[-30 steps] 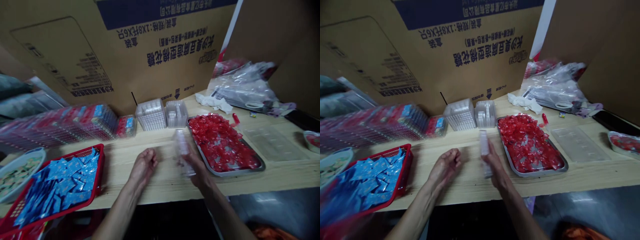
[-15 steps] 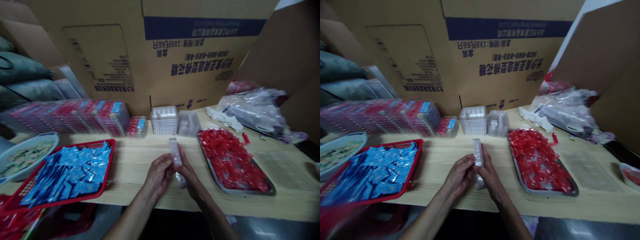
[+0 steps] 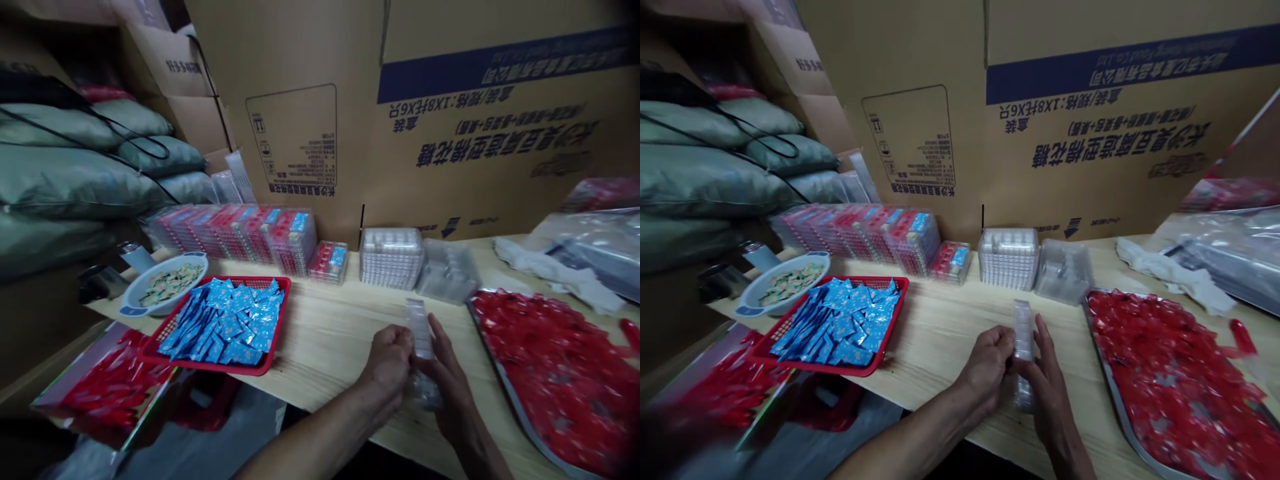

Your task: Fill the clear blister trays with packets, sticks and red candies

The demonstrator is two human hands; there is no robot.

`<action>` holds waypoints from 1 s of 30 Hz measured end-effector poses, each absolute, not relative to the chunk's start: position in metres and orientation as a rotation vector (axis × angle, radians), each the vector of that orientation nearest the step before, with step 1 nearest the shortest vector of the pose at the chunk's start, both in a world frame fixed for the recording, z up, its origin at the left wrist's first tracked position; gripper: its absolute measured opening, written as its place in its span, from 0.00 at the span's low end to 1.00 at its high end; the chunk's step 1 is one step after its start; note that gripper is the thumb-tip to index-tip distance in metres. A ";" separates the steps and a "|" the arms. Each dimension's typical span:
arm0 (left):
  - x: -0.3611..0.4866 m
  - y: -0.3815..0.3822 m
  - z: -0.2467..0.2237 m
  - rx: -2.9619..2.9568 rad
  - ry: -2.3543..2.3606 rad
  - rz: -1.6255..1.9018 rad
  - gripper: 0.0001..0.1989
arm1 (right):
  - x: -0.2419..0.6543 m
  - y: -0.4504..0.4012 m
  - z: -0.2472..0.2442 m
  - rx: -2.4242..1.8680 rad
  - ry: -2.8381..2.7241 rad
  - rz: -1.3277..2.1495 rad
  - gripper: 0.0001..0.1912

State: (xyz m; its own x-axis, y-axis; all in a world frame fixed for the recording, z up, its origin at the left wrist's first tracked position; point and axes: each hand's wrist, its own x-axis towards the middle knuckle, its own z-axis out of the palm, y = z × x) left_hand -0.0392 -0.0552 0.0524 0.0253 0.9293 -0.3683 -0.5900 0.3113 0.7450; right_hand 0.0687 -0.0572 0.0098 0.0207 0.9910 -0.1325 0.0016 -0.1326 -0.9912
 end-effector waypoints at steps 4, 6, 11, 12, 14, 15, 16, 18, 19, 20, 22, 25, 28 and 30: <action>-0.032 -0.053 0.052 0.458 0.964 1.233 0.21 | 0.071 -0.057 0.019 -1.279 -1.074 1.289 0.48; -0.036 -0.050 0.051 0.479 0.960 1.259 0.19 | 0.076 -0.056 0.023 -1.245 -0.999 1.304 0.44; -0.080 -0.029 0.047 0.572 1.085 1.282 0.20 | 0.110 -0.043 0.039 -1.144 -0.591 1.296 0.19; -0.089 -0.024 0.042 0.587 1.106 1.270 0.19 | 0.117 -0.041 0.044 -1.131 -0.556 1.281 0.17; -0.103 -0.014 0.029 0.605 1.171 1.262 0.18 | 0.124 -0.038 0.054 -1.125 -0.563 1.264 0.16; -0.107 -0.011 0.022 0.615 1.213 1.272 0.18 | 0.124 -0.038 0.058 -1.144 -0.592 1.251 0.18; -0.109 -0.009 0.016 0.627 1.255 1.294 0.16 | 0.123 -0.039 0.061 -1.173 -0.639 1.232 0.21; -0.110 -0.014 0.009 0.650 1.333 1.371 0.11 | 0.117 -0.045 0.066 -1.243 -0.777 1.193 0.31; -0.109 -0.019 0.010 0.680 1.364 1.427 0.08 | 0.112 -0.049 0.067 -1.267 -0.864 1.175 0.36; -0.107 -0.026 0.014 0.724 1.373 1.475 0.08 | 0.107 -0.054 0.066 -1.282 -0.964 1.161 0.40; -0.101 -0.045 0.029 0.801 1.273 1.503 0.09 | 0.095 -0.064 0.063 -1.277 -1.203 1.138 0.44; -0.086 -0.070 0.057 0.668 0.902 1.347 0.15 | 0.077 -0.074 0.052 -1.188 -1.497 1.160 0.45; -0.076 -0.081 0.070 0.421 0.718 1.276 0.18 | 0.062 -0.075 0.036 -1.122 -1.500 1.239 0.45; -0.074 -0.082 0.070 0.359 0.707 1.288 0.20 | 0.056 -0.073 0.028 -1.114 -1.454 1.265 0.45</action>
State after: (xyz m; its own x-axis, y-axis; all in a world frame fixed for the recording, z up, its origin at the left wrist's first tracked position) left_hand -0.0741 -0.0819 0.0699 0.1113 0.9545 -0.2766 -0.7455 0.2642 0.6119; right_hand 0.0558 -0.0727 0.0285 -0.2064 0.9766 0.0599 0.0757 0.0770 -0.9942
